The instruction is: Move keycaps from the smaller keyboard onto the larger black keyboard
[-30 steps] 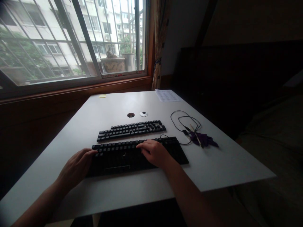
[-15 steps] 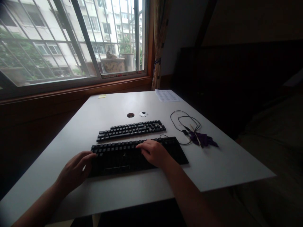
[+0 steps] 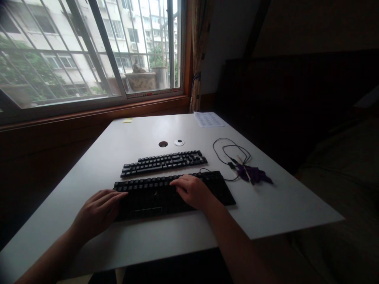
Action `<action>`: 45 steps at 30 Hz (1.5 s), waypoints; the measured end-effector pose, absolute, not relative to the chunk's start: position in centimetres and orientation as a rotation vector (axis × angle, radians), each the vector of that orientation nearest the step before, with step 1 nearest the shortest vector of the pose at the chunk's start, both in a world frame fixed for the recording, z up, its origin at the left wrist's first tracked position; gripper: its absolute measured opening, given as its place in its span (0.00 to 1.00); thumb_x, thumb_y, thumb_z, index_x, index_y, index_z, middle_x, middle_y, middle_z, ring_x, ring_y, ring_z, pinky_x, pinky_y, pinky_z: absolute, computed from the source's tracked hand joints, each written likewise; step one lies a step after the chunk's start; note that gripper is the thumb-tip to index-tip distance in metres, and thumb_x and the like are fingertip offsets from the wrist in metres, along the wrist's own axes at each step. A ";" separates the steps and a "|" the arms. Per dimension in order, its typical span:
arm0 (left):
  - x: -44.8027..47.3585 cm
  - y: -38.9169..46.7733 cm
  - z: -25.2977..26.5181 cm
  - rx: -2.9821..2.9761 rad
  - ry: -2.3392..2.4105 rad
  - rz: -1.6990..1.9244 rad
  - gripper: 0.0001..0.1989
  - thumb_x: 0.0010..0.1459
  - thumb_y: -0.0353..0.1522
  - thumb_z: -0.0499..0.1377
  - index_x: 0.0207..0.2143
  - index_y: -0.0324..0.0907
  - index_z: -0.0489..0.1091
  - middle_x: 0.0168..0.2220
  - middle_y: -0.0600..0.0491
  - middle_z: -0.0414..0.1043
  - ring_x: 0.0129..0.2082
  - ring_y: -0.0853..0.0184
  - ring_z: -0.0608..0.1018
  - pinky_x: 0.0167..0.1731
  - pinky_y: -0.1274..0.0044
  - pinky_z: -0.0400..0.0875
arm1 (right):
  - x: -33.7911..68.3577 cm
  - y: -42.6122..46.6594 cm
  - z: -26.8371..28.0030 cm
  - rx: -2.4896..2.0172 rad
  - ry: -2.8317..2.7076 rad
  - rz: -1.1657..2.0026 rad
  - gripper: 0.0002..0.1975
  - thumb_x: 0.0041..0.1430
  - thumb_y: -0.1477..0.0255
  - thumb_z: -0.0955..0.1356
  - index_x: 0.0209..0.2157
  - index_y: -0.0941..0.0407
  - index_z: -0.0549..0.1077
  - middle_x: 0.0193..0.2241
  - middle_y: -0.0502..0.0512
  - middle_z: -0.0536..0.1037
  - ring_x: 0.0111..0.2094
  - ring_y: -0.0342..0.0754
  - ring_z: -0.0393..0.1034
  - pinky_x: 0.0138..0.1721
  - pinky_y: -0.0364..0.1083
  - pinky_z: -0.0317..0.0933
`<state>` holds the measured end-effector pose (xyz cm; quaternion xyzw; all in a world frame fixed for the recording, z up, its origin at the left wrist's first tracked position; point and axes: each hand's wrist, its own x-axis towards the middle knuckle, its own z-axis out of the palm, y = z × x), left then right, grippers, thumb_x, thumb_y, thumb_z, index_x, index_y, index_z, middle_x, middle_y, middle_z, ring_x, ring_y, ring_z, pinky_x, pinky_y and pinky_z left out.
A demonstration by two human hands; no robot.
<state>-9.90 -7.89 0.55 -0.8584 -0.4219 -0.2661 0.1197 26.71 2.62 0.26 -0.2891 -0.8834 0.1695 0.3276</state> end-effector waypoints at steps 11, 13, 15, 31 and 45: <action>-9.8 -8.0 0.3 -2.506 -1.272 -0.819 0.20 0.66 0.25 0.56 0.59 0.44 0.69 0.45 0.50 0.80 0.41 0.63 0.79 0.42 0.70 0.77 | 26.7 2.6 0.3 -0.755 -2.308 0.444 0.15 0.63 0.80 0.66 0.46 0.54 0.80 0.37 0.56 0.81 0.38 0.48 0.76 0.43 0.47 0.70; -9.8 -8.0 0.3 -2.510 -1.274 -0.825 0.20 0.66 0.25 0.56 0.59 0.43 0.69 0.44 0.49 0.80 0.41 0.63 0.79 0.43 0.70 0.77 | 26.7 2.6 0.3 -0.755 -2.312 0.441 0.15 0.64 0.80 0.65 0.46 0.54 0.80 0.37 0.56 0.82 0.38 0.48 0.76 0.43 0.47 0.70; -9.9 -8.0 0.3 -2.511 -1.269 -0.829 0.20 0.66 0.25 0.56 0.58 0.43 0.70 0.44 0.49 0.80 0.42 0.63 0.79 0.44 0.70 0.77 | 26.7 2.6 0.4 -0.760 -2.315 0.437 0.15 0.64 0.80 0.65 0.46 0.54 0.80 0.37 0.56 0.82 0.38 0.48 0.76 0.43 0.47 0.70; -10.1 -7.2 0.5 -2.504 -1.320 -0.856 0.16 0.66 0.26 0.57 0.54 0.45 0.72 0.44 0.50 0.79 0.42 0.63 0.77 0.42 0.71 0.75 | 26.6 2.5 0.5 -0.765 -2.311 0.439 0.15 0.63 0.80 0.65 0.46 0.54 0.80 0.36 0.55 0.82 0.37 0.48 0.76 0.42 0.47 0.70; -12.3 4.7 2.7 -2.353 -1.666 -0.655 0.16 0.69 0.38 0.54 0.48 0.50 0.81 0.51 0.46 0.72 0.50 0.53 0.69 0.56 0.57 0.67 | 26.6 2.5 0.5 -0.767 -2.316 0.448 0.15 0.63 0.81 0.65 0.46 0.54 0.80 0.37 0.55 0.82 0.38 0.48 0.77 0.42 0.47 0.70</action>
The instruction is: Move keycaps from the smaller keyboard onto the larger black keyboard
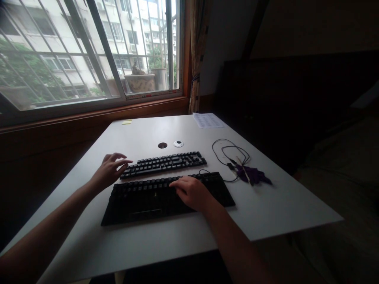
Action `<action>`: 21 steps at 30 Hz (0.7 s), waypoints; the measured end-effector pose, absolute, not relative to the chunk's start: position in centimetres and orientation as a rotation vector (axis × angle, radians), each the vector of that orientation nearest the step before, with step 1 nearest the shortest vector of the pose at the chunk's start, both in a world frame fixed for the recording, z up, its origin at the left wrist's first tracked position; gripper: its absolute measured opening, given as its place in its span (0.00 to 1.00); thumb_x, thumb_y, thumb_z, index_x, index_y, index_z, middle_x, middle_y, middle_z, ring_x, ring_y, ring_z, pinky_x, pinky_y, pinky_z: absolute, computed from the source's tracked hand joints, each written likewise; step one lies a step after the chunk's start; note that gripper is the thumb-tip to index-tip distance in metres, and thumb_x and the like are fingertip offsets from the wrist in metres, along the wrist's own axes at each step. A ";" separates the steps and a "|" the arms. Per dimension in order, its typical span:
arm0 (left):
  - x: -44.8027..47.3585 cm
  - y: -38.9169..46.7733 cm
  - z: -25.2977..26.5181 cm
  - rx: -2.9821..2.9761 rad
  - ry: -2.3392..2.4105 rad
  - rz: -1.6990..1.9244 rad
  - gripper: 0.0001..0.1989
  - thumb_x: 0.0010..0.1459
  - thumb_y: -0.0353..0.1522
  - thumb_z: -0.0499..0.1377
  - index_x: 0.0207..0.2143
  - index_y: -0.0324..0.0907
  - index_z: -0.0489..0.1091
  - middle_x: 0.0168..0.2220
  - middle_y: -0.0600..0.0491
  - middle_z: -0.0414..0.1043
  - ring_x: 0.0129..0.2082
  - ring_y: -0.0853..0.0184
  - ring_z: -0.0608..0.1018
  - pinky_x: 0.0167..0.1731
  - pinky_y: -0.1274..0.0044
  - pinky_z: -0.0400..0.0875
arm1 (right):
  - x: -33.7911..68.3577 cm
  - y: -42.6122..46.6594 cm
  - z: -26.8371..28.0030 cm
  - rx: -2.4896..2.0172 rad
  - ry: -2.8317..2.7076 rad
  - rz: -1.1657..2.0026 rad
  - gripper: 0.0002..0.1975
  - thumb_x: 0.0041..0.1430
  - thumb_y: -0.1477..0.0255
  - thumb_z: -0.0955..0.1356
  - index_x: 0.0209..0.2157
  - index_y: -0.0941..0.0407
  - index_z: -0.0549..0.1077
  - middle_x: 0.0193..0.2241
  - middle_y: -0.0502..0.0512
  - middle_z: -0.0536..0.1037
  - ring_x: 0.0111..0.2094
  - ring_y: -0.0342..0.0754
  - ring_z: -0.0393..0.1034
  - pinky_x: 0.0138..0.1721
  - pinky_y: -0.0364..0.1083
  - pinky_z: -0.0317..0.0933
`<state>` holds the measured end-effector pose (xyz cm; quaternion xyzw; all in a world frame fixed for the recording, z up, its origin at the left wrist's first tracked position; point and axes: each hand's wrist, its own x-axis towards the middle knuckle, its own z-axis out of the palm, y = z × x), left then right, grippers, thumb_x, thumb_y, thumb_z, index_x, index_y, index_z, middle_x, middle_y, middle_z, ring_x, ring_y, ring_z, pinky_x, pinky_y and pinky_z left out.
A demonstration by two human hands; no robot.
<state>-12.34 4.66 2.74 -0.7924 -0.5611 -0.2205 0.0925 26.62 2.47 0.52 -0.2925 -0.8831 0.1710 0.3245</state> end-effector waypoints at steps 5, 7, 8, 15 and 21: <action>-12.0 7.6 1.8 -2.381 -1.710 -0.483 0.16 0.68 0.41 0.55 0.49 0.52 0.81 0.57 0.46 0.69 0.55 0.50 0.67 0.59 0.55 0.63 | 26.7 2.4 0.5 -0.763 -2.312 0.442 0.15 0.63 0.80 0.65 0.46 0.54 0.80 0.37 0.56 0.82 0.38 0.48 0.77 0.42 0.47 0.70; -11.9 8.0 1.6 -2.376 -1.733 -0.436 0.16 0.68 0.41 0.55 0.50 0.53 0.81 0.58 0.47 0.69 0.56 0.50 0.66 0.59 0.56 0.64 | 26.7 2.4 0.6 -0.756 -2.311 0.440 0.15 0.63 0.80 0.65 0.46 0.54 0.80 0.37 0.55 0.82 0.38 0.48 0.77 0.43 0.47 0.70; -11.9 8.1 1.5 -2.370 -1.742 -0.419 0.17 0.68 0.41 0.55 0.50 0.54 0.81 0.58 0.47 0.69 0.56 0.50 0.66 0.58 0.56 0.65 | 26.7 2.3 0.7 -0.753 -2.311 0.439 0.15 0.63 0.80 0.65 0.46 0.54 0.80 0.37 0.55 0.82 0.38 0.48 0.77 0.43 0.47 0.70; -12.1 8.2 1.1 -2.381 -1.675 -0.418 0.16 0.67 0.41 0.55 0.48 0.54 0.82 0.59 0.47 0.69 0.57 0.49 0.66 0.57 0.57 0.66 | 26.7 2.2 0.8 -0.756 -2.311 0.451 0.14 0.64 0.80 0.66 0.46 0.54 0.80 0.37 0.56 0.82 0.37 0.48 0.77 0.42 0.47 0.71; -12.6 8.2 0.8 -2.358 -1.659 -0.418 0.16 0.66 0.40 0.56 0.49 0.54 0.82 0.59 0.47 0.68 0.57 0.49 0.65 0.57 0.57 0.66 | 26.6 2.2 0.8 -0.757 -2.309 0.448 0.14 0.64 0.80 0.65 0.46 0.54 0.80 0.37 0.56 0.82 0.37 0.48 0.77 0.42 0.47 0.71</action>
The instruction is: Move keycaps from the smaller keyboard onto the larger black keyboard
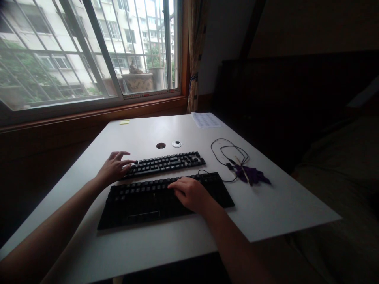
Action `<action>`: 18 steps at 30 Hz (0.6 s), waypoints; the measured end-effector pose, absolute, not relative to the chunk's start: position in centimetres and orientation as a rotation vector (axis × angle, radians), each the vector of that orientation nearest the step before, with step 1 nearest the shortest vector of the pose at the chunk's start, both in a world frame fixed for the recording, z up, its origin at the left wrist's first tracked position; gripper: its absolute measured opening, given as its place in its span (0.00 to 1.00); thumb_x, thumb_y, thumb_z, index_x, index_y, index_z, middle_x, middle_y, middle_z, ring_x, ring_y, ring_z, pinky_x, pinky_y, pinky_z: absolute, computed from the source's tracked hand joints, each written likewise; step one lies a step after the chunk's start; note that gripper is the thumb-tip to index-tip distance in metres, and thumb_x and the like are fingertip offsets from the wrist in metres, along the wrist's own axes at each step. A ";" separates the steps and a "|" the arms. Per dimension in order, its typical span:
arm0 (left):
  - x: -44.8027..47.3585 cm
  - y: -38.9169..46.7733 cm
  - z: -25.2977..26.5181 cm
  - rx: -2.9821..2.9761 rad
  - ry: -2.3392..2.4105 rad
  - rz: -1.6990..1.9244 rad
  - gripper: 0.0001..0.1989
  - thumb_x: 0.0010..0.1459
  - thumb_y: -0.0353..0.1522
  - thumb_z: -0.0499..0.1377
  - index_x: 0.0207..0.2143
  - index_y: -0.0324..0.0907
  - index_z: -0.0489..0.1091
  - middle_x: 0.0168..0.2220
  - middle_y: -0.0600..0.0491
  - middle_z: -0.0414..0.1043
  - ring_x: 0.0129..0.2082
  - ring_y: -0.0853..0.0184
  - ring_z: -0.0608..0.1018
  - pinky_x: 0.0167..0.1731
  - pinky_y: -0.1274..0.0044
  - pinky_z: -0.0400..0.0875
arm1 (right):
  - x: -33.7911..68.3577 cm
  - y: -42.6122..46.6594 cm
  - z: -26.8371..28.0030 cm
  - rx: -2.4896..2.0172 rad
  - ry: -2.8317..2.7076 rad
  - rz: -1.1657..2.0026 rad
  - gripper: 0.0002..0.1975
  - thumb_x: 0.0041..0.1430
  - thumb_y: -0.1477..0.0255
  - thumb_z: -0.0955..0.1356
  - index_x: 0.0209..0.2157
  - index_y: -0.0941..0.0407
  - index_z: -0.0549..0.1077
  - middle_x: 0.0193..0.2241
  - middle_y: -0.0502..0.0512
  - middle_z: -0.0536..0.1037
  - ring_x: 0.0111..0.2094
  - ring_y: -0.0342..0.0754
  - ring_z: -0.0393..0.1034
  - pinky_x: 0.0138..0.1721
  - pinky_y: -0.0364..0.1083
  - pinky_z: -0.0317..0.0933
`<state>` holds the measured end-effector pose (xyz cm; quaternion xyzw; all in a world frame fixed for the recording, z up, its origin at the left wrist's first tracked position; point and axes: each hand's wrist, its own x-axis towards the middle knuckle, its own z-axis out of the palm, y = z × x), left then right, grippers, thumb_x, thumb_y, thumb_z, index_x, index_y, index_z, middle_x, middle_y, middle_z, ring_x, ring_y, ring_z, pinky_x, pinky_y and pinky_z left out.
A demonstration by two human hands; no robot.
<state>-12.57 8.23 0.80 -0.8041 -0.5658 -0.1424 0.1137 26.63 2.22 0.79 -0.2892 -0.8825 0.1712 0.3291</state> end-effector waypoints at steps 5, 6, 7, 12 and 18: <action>-12.4 8.4 0.9 -2.355 -1.669 -0.374 0.16 0.67 0.41 0.56 0.50 0.56 0.81 0.60 0.48 0.67 0.58 0.49 0.64 0.56 0.57 0.65 | 26.7 2.2 0.9 -0.759 -2.321 0.441 0.15 0.63 0.81 0.65 0.46 0.54 0.80 0.36 0.55 0.82 0.37 0.48 0.76 0.42 0.47 0.70; -12.4 8.4 0.9 -2.359 -1.668 -0.369 0.16 0.66 0.40 0.56 0.50 0.56 0.81 0.60 0.48 0.67 0.58 0.49 0.64 0.57 0.57 0.65 | 26.6 2.2 0.9 -0.759 -2.321 0.440 0.15 0.63 0.81 0.65 0.46 0.54 0.80 0.36 0.55 0.82 0.37 0.48 0.76 0.42 0.47 0.70; -12.3 8.5 1.0 -2.360 -1.667 -0.368 0.16 0.66 0.40 0.56 0.50 0.56 0.81 0.60 0.48 0.67 0.58 0.49 0.64 0.57 0.57 0.65 | 26.6 2.2 0.9 -0.757 -2.320 0.442 0.15 0.63 0.81 0.65 0.45 0.54 0.80 0.36 0.55 0.81 0.37 0.48 0.76 0.41 0.47 0.70; -12.1 8.4 1.2 -2.353 -1.646 -0.363 0.15 0.65 0.38 0.58 0.49 0.55 0.81 0.61 0.46 0.67 0.59 0.47 0.63 0.56 0.56 0.65 | 26.7 2.2 0.8 -0.755 -2.319 0.443 0.15 0.63 0.81 0.65 0.46 0.54 0.80 0.36 0.56 0.81 0.37 0.49 0.76 0.42 0.47 0.70; -12.2 8.4 1.4 -2.312 -1.632 -0.325 0.15 0.66 0.38 0.57 0.50 0.55 0.81 0.62 0.48 0.66 0.60 0.47 0.63 0.56 0.57 0.66 | 26.7 2.3 0.8 -0.749 -2.319 0.434 0.15 0.63 0.81 0.66 0.46 0.53 0.80 0.37 0.55 0.82 0.38 0.48 0.77 0.42 0.47 0.71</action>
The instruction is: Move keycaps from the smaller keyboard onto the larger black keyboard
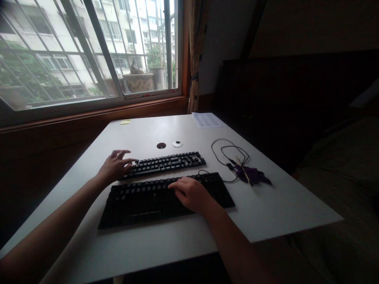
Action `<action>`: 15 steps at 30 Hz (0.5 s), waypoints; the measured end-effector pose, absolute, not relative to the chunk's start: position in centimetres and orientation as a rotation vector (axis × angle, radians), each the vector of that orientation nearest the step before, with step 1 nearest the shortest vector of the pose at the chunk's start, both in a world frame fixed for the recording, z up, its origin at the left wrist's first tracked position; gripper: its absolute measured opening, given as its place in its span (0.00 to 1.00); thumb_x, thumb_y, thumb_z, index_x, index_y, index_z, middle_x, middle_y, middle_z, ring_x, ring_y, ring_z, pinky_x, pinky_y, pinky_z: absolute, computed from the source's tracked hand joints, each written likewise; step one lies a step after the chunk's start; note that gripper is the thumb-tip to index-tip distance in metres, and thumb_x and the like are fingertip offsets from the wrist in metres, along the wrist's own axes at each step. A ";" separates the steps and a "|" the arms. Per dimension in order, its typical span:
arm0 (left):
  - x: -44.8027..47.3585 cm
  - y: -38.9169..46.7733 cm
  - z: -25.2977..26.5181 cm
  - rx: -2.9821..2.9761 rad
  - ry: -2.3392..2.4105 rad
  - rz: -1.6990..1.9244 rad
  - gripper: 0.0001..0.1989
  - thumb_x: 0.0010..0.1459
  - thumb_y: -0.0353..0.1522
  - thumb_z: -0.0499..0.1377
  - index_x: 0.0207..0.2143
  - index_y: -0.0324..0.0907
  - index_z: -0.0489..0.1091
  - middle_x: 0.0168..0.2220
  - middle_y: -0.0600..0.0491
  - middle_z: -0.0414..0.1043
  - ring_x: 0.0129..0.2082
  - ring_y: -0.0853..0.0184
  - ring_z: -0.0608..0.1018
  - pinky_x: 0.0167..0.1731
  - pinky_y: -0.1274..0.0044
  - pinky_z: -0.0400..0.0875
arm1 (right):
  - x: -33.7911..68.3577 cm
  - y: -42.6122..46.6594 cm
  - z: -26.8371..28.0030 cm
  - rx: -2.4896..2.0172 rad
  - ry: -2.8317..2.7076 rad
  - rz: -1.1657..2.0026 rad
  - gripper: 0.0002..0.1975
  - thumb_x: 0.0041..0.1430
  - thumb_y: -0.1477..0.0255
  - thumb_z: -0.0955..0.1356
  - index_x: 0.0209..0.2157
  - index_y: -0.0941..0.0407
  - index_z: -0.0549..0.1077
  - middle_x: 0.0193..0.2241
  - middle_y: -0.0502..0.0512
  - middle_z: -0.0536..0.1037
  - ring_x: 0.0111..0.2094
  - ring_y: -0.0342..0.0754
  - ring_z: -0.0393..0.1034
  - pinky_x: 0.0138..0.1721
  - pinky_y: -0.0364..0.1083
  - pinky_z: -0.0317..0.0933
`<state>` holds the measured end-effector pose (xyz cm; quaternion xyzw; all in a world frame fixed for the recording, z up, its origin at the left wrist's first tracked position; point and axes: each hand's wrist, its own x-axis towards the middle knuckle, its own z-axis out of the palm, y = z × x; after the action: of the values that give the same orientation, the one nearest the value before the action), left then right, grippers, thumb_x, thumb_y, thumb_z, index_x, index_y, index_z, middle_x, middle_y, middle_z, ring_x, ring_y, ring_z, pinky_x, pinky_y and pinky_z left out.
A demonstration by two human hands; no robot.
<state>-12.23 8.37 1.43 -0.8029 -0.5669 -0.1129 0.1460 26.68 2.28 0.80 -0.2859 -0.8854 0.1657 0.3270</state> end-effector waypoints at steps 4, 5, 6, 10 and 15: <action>-12.5 9.2 1.5 -2.312 -1.666 -0.392 0.16 0.67 0.38 0.56 0.50 0.53 0.80 0.59 0.47 0.68 0.56 0.48 0.66 0.53 0.58 0.68 | 26.6 2.3 0.8 -0.749 -2.322 0.434 0.15 0.63 0.80 0.65 0.46 0.53 0.80 0.36 0.55 0.82 0.38 0.49 0.77 0.42 0.47 0.71; -12.5 9.5 1.5 -2.318 -1.682 -0.403 0.16 0.67 0.38 0.55 0.49 0.52 0.81 0.57 0.46 0.70 0.55 0.49 0.66 0.52 0.58 0.68 | 26.6 2.3 0.8 -0.749 -2.318 0.436 0.15 0.63 0.80 0.65 0.46 0.53 0.80 0.36 0.55 0.82 0.38 0.49 0.77 0.42 0.47 0.71; -12.6 9.9 1.5 -2.331 -1.696 -0.406 0.15 0.67 0.39 0.56 0.48 0.51 0.82 0.55 0.45 0.71 0.53 0.49 0.67 0.52 0.58 0.69 | 26.6 2.3 0.8 -0.749 -2.316 0.438 0.14 0.64 0.80 0.65 0.46 0.54 0.80 0.37 0.55 0.82 0.38 0.49 0.77 0.42 0.47 0.71; -12.6 11.3 1.3 -2.393 -1.703 -0.381 0.13 0.66 0.41 0.59 0.43 0.51 0.83 0.48 0.46 0.75 0.49 0.52 0.70 0.49 0.62 0.69 | 26.6 2.3 0.8 -0.751 -2.317 0.441 0.14 0.64 0.80 0.65 0.45 0.54 0.80 0.37 0.56 0.82 0.38 0.49 0.77 0.42 0.47 0.71; -12.5 12.6 1.0 -2.451 -1.695 -0.387 0.11 0.64 0.42 0.61 0.40 0.52 0.84 0.46 0.46 0.76 0.46 0.54 0.71 0.47 0.65 0.69 | 26.5 2.2 1.0 -0.748 -2.322 0.442 0.14 0.64 0.80 0.65 0.45 0.54 0.80 0.36 0.56 0.82 0.37 0.49 0.77 0.41 0.47 0.71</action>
<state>-12.48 12.57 0.99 -0.8138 -0.5626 -0.1285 0.0684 26.48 2.19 0.99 -0.2852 -0.8857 0.1687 0.3253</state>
